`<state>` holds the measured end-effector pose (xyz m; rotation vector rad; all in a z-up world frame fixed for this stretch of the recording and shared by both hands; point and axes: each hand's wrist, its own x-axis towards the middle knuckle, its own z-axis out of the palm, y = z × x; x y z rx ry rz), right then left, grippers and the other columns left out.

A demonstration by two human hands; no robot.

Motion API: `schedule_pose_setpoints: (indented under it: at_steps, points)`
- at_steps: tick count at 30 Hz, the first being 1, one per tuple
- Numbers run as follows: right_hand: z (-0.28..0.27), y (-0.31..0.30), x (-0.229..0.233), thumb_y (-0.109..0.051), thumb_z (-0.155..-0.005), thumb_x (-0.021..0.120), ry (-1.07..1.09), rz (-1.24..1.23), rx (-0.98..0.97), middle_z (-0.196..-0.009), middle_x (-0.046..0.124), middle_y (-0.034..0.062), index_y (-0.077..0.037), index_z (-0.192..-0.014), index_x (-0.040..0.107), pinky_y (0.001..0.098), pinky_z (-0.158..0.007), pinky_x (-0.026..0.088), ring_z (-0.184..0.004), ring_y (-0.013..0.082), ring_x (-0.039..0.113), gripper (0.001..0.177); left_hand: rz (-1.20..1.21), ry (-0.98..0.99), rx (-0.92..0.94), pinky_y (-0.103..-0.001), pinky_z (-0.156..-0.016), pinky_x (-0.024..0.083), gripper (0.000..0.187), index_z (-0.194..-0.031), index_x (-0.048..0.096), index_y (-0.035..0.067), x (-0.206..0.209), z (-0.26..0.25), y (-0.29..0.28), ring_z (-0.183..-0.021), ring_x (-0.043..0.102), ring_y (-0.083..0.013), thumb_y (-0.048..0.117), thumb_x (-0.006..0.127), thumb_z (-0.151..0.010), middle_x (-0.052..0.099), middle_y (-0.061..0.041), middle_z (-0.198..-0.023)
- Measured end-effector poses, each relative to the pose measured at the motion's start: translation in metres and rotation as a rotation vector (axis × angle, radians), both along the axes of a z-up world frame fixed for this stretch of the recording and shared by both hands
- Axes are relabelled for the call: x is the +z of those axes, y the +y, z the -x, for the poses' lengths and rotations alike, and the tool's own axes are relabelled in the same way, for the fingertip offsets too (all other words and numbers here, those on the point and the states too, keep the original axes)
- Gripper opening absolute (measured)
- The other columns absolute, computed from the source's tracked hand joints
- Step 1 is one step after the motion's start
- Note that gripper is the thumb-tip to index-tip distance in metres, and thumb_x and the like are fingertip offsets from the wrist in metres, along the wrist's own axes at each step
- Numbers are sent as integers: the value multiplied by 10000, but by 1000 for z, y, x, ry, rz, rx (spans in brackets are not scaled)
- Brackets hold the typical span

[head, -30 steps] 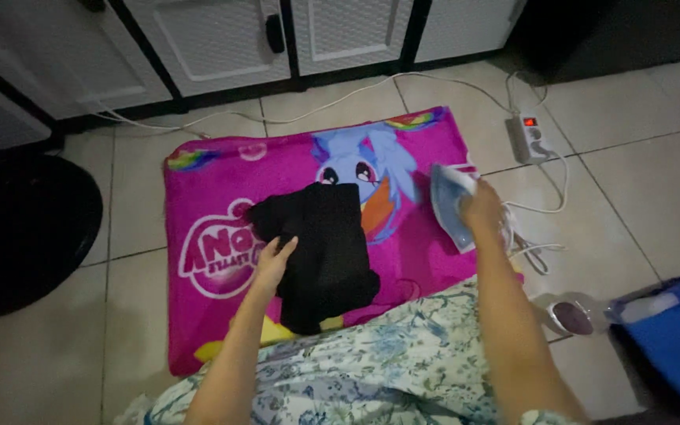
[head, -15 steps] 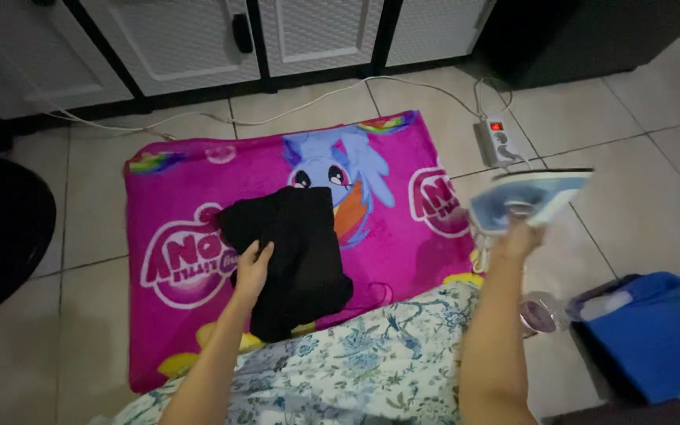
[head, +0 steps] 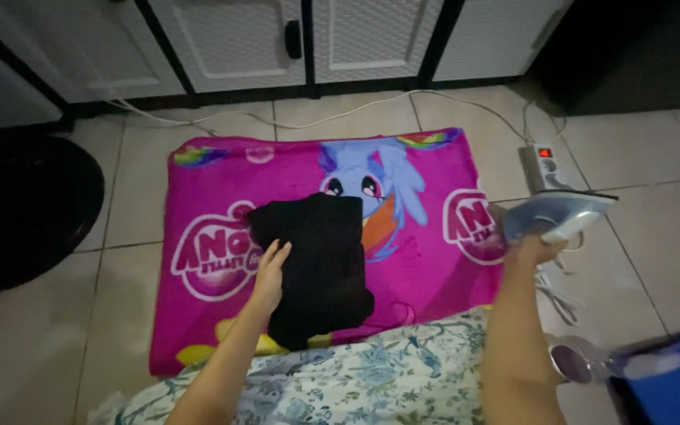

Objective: Ironing a black garment and then folding it on a floor mat.

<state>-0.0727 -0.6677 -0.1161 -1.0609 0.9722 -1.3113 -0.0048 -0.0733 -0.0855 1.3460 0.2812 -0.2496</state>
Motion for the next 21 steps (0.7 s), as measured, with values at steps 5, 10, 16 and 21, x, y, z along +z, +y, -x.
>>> schedule_pose_setpoints:
  at_steps: [5,10,16,21]
  points:
    - [14,20,22,83,-824,710,58,226,136,-1298,621,133,0,-1373,493,409,-1017,523,-1143,260,632,595,-145,-232,-150,-280,-824,457,455,-1334,633,23,31,5,0,-951,555,-126,258,752,-963,615,-31,-1045]
    - [13,25,21,1,-895,751,230,296,217,-1252,686,105,-6,-1288,613,349,-995,509,-1117,223,656,417,-333,-387,-287,-264,-682,472,360,-1209,672,39,77,16,7,-777,554,-76,261,744,-936,623,16,-861]
    - [4,-5,-31,-49,-828,778,341,296,260,-1228,681,108,-18,-1270,628,358,-963,514,-1093,250,652,468,-378,-427,-298,-263,-652,456,274,-1051,696,-1,95,21,11,-743,540,-57,267,683,-995,601,33,-781]
    - [16,23,4,-53,-819,827,481,340,-62,-1286,524,239,32,-1321,418,430,-990,419,-1172,328,543,653,-130,-452,-238,-226,-706,437,228,-1094,688,7,99,19,13,-806,517,-37,218,615,-1048,570,77,-847]
